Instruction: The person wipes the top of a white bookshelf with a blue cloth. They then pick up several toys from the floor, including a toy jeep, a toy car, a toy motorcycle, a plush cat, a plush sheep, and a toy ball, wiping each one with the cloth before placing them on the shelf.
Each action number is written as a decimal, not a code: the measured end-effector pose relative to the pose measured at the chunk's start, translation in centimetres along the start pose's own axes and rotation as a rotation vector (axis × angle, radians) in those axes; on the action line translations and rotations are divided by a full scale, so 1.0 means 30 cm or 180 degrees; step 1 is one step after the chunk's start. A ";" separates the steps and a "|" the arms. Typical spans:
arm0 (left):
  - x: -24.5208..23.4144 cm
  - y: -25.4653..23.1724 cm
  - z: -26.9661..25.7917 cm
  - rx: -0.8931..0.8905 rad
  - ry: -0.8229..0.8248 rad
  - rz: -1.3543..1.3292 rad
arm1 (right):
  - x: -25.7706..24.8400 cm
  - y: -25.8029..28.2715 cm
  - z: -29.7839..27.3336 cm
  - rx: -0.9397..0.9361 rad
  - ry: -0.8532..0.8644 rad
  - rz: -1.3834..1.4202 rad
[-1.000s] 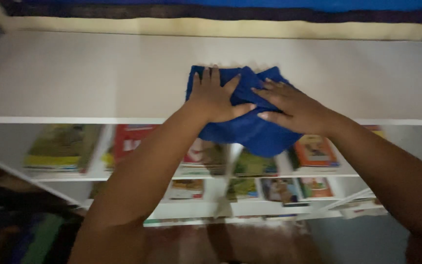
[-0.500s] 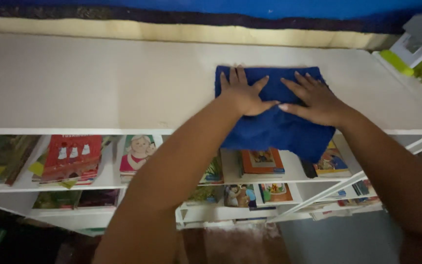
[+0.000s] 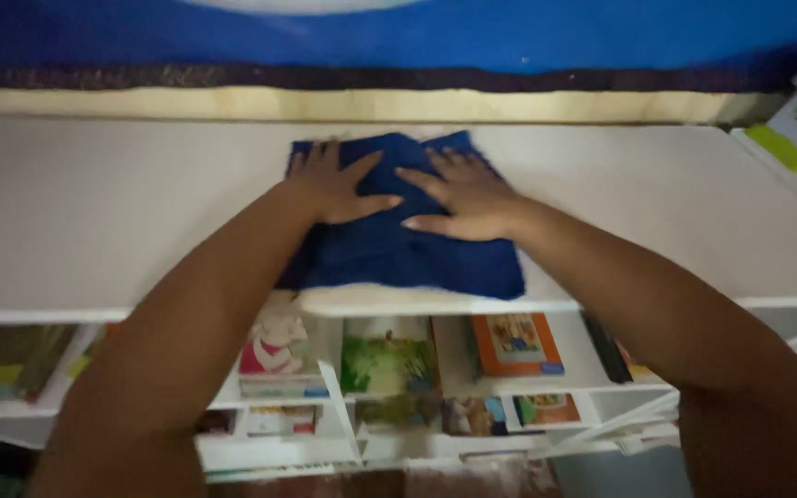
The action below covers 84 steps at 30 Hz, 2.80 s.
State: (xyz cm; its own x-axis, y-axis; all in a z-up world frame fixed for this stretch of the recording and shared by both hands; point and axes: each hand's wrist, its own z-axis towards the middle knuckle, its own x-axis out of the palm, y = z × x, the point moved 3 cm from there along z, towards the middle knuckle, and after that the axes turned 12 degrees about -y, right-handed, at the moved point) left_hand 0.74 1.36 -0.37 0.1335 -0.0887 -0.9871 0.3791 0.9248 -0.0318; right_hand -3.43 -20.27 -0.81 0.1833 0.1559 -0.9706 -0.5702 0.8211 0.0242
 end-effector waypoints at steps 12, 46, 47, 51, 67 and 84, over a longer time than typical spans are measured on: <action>0.048 0.085 0.234 -0.0137 0.0189 0.0123 | 0.067 -0.203 0.202 -0.0209 0.0081 0.0249; 0.280 -1.267 0.689 0.0749 -0.0020 -0.0103 | -0.051 -1.242 -0.760 0.0998 -0.0105 -0.0117; 0.273 -1.284 0.661 0.0741 -0.0015 -0.0094 | -0.055 -1.240 -0.787 0.0992 -0.0108 -0.0106; 0.243 -1.327 0.512 0.0896 0.0101 0.0161 | -0.072 -1.189 -0.881 0.0814 -0.0002 0.0135; 0.164 -1.267 -0.097 0.1445 -0.0168 -0.0047 | -0.081 -0.721 -1.108 0.0016 -0.0843 -0.0522; 0.054 -0.326 -0.583 0.0497 -0.1614 0.0722 | 0.026 0.149 -0.526 -0.0909 -0.1670 0.0130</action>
State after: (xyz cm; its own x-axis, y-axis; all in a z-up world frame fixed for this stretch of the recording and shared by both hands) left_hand -18.75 -1.37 -4.41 0.6349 -0.0964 -0.7666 0.4153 0.8792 0.2334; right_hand -18.47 -25.13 -5.23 0.4862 0.4944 -0.7206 -0.7646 0.6399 -0.0769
